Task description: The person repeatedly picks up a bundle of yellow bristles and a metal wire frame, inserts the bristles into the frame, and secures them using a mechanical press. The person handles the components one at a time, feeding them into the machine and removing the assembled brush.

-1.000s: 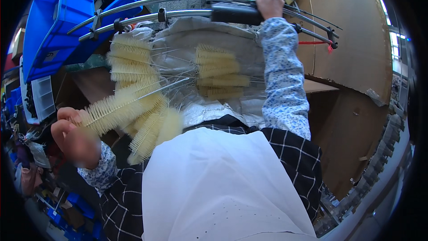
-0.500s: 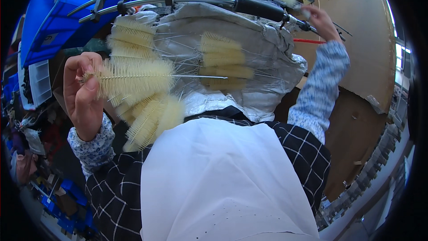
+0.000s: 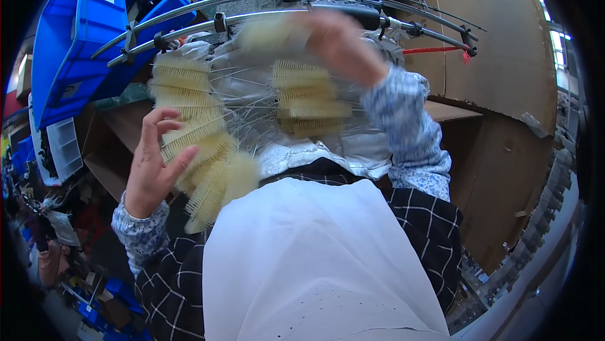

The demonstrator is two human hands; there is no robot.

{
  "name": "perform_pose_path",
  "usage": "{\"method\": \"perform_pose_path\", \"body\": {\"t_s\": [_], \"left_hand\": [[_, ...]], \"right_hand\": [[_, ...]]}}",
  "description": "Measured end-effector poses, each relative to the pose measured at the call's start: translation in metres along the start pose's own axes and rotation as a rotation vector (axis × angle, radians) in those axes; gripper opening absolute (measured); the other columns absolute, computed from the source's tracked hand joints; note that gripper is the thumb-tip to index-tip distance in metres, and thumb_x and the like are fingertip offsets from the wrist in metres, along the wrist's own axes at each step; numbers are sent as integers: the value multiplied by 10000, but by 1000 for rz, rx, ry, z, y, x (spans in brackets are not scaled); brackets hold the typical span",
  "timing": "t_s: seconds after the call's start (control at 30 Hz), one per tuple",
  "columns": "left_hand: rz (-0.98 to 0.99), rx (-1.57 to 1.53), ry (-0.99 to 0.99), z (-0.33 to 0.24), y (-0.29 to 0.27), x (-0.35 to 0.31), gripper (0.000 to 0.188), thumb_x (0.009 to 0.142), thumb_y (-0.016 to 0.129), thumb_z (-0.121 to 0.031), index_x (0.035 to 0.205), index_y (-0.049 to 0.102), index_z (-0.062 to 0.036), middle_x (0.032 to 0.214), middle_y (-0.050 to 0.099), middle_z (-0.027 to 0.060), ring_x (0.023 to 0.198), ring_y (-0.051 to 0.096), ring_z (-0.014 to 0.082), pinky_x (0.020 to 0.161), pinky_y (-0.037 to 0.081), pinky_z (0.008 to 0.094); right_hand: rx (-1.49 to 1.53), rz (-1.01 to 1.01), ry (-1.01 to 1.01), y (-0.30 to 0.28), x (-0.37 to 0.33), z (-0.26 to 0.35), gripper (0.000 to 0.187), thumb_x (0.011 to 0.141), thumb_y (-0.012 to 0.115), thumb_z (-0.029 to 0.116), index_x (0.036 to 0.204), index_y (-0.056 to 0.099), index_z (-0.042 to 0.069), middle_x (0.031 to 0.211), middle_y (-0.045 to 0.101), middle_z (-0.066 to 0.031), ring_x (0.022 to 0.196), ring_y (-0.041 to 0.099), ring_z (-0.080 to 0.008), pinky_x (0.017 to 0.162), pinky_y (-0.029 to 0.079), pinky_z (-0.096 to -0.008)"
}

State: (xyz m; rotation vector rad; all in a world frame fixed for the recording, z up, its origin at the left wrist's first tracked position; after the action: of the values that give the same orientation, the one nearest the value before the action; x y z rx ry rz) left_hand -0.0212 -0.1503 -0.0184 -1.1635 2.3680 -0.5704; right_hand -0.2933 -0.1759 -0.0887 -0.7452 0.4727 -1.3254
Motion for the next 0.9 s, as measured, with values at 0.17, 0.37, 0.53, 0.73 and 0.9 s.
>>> {"method": "perform_pose_path", "body": {"t_s": [0.17,0.37,0.53,0.73,0.9], "left_hand": [[133,301,-193,54,-2,-18,400,747,600,-183,1065,419,-21,973,483,153,923,487,285,817,377,319],[114,71,-194,53,2,-14,399,725,587,-69,1079,406,-38,954,494,113,905,482,207,817,369,281],[95,-97,-136,46,0,-10,353,719,575,-47,1043,434,-37,899,517,73,863,475,139,806,367,252],[104,7,-58,16,-13,-14,324,686,528,7,1000,456,-26,914,495,59,875,479,150,807,368,253],[56,-25,-85,26,-25,-22,328,657,493,46,977,459,-14,950,457,68,843,454,123,770,357,222]], "right_hand": [[-819,-389,199,-65,34,-76,269,792,497,235,1057,539,249,841,560,-19,834,517,-217,729,368,-384],[-622,-242,383,-63,46,-86,321,747,499,215,1063,555,234,923,518,-51,1011,383,-246,809,303,-439],[-772,-307,238,-61,46,-104,330,785,475,221,1110,522,265,875,555,-25,873,507,-215,762,367,-385],[-768,-316,258,-62,47,-101,321,797,472,225,1112,520,260,880,558,-28,890,506,-221,775,369,-384],[-691,-247,255,-59,51,-123,330,797,479,254,1125,509,256,925,565,-33,899,504,-232,802,362,-391]]}}
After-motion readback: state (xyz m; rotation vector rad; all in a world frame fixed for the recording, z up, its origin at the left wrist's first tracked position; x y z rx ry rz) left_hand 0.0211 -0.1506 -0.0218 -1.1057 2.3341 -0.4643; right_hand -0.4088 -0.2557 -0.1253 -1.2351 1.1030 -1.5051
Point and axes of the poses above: each hand's wrist, its own x-axis towards the middle knuckle, its own y-axis out of the palm, z = x × y, the point moved 7 cm from there along x, towards the middle knuckle
